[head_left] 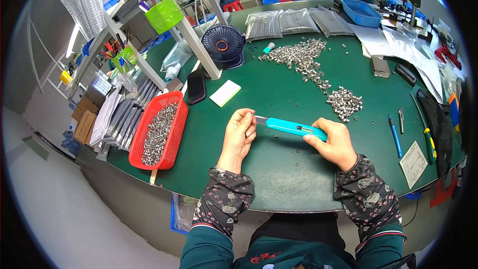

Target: Using a utility knife to remove excess material and burrs from small metal components on a workbench.

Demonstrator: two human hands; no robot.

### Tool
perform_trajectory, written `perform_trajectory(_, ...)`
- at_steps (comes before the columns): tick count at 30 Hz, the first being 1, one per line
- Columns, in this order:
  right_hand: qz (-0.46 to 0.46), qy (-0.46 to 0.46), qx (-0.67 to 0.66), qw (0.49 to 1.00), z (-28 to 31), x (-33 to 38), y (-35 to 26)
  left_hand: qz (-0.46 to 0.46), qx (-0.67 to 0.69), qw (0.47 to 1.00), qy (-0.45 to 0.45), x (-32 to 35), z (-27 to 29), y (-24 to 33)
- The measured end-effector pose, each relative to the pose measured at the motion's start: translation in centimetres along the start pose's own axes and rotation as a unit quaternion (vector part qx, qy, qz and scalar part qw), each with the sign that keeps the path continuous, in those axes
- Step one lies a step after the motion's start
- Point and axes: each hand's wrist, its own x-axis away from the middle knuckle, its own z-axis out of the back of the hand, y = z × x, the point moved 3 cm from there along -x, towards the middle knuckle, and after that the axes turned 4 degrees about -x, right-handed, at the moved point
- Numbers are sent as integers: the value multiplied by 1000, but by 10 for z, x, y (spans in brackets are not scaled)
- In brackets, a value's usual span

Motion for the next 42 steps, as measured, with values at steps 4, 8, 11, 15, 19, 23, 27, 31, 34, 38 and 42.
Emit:
perform_trajectory(4, -16, -10, -7, 1000, -1, -1, 2, 4, -7, 1000, -9, 1, -3, 1)
perform_trajectory(8, -26, -19, -9, 999, -1, -1, 3, 11, 23, 1000, -6, 2, -6, 3)
perform_trajectory(11, -31, -24, -18, 999, -2, -1, 4, 12, 11, 1000, -15, 2, -4, 1)
perform_trajectory(15, -43, -36, 7, 998, -2, -2, 6, 13, 1, 1000, -15, 2, -4, 1)
perform_trajectory(19, -52, -48, -1, 997, -2, -2, 7, 20, -10, 1000, -5, 2, -3, -1)
perform_trajectory(23, -58, -42, 8, 997, -1, -2, 5, 25, -19, 999, 7, 2, -3, -2)
perform_trajectory(27, -37, -20, 31, 999, -1, -1, 2, 22, -32, 999, 16, 2, -4, -1)
perform_trajectory(31, 2, 15, 57, 998, 0, 0, -1, 22, -41, 999, 11, 1, -2, -2)
perform_trajectory(34, 28, 30, 78, 996, 1, 1, -4, 27, -48, 998, 21, 1, -3, -2)
perform_trajectory(38, 63, 42, 94, 993, 1, 1, -4, 33, -54, 998, 21, 2, -2, -2)
perform_trajectory(42, 61, 45, 94, 993, 1, 1, -4, 36, -69, 997, 21, 2, -3, -3)
